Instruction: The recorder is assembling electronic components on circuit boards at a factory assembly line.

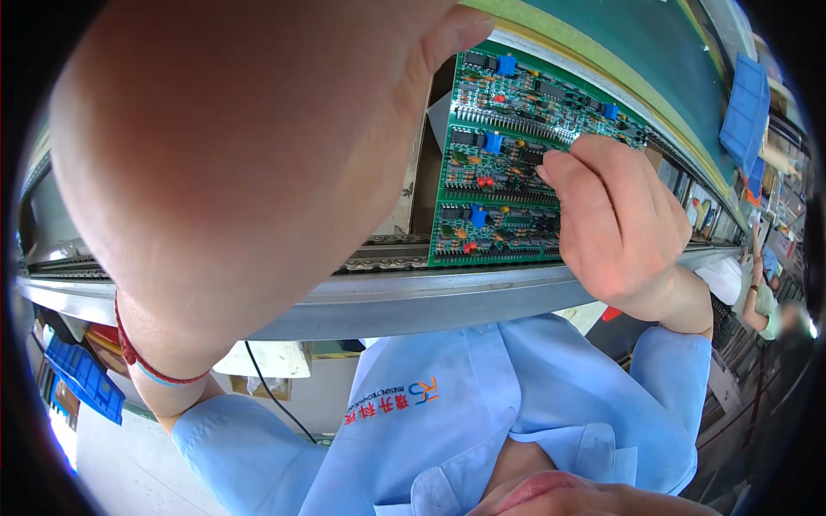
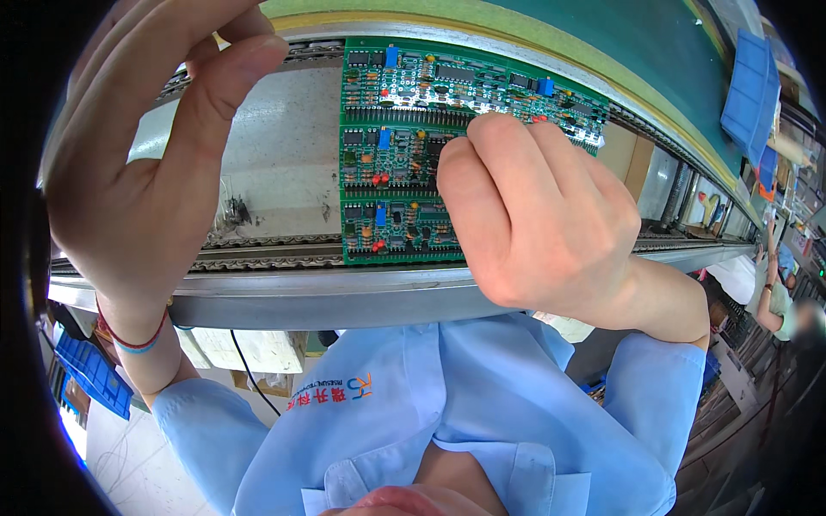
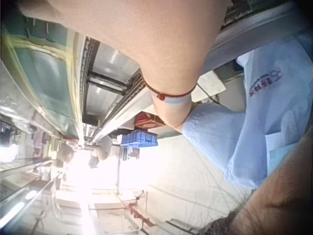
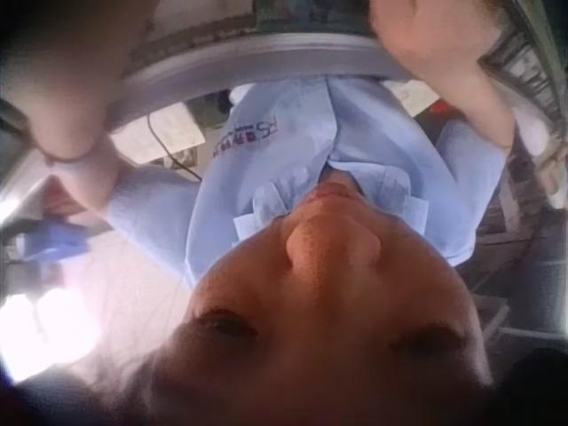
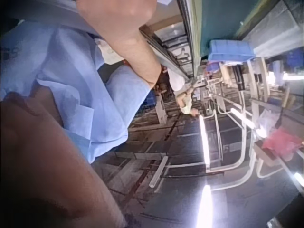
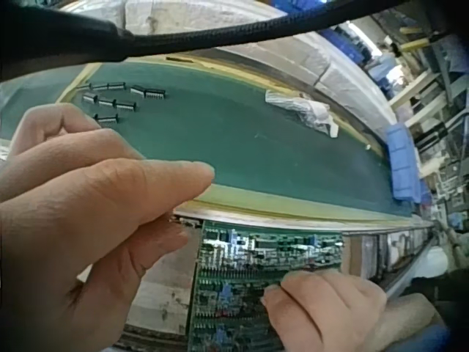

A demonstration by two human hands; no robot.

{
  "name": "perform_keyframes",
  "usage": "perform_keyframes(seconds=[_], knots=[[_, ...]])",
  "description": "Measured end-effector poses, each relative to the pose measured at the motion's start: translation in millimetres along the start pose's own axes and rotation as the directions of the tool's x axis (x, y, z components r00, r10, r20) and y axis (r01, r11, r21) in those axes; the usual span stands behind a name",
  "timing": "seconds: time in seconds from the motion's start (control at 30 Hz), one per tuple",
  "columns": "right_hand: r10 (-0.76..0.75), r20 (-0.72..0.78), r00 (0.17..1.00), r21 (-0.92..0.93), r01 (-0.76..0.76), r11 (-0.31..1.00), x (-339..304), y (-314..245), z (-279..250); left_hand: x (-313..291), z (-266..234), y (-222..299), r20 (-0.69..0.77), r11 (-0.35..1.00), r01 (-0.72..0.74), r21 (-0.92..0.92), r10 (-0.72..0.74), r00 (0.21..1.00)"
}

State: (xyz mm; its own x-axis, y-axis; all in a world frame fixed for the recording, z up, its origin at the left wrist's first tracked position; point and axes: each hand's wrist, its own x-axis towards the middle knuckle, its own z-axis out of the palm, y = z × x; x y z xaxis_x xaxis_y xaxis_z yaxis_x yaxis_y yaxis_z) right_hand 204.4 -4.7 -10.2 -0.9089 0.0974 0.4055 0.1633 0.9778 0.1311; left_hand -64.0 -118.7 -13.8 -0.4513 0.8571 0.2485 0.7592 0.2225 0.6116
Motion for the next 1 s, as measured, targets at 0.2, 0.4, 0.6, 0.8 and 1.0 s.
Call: perform_keyframes(seconds=[0.2, 0.4, 0.6, 0.8, 1.0], knots=[[-0.028, 0.012, 1.0, 0.052, 0.027, 0.998, -5.9, 11.2, -1.8, 3.1, 16.4, 32.5, -0.002, 0.999, 0.001, -0.053, -0.001, 1.0], [-0.064, 0.065, 0.996, 0.144, 0.054, 0.988, 16.7, 30.2, -23.3, 9.5, -15.5, 16.3, -0.043, 1.0, 0.003, 0.002, -0.003, 0.999], [0.111, -0.001, 0.994, 0.503, -0.096, 0.859, 106.9, 66.0, 31.3, 63.9, -33.4, -7.2, -0.133, 0.994, -0.019, 0.108, 0.034, 0.991], [0.289, 0.301, 0.909, 0.579, -0.415, 0.701, 173.2, 63.1, 77.1, 77.6, -22.4, 0.5, -0.095, 0.993, -0.054, 0.1, 0.064, 0.993], [0.208, 0.123, 0.97, 0.514, -0.242, 0.823, 168.9, 66.3, 90.1, 74.5, -16.8, 7.8, -0.026, 0.935, -0.211, 0.284, 0.228, 0.973]])
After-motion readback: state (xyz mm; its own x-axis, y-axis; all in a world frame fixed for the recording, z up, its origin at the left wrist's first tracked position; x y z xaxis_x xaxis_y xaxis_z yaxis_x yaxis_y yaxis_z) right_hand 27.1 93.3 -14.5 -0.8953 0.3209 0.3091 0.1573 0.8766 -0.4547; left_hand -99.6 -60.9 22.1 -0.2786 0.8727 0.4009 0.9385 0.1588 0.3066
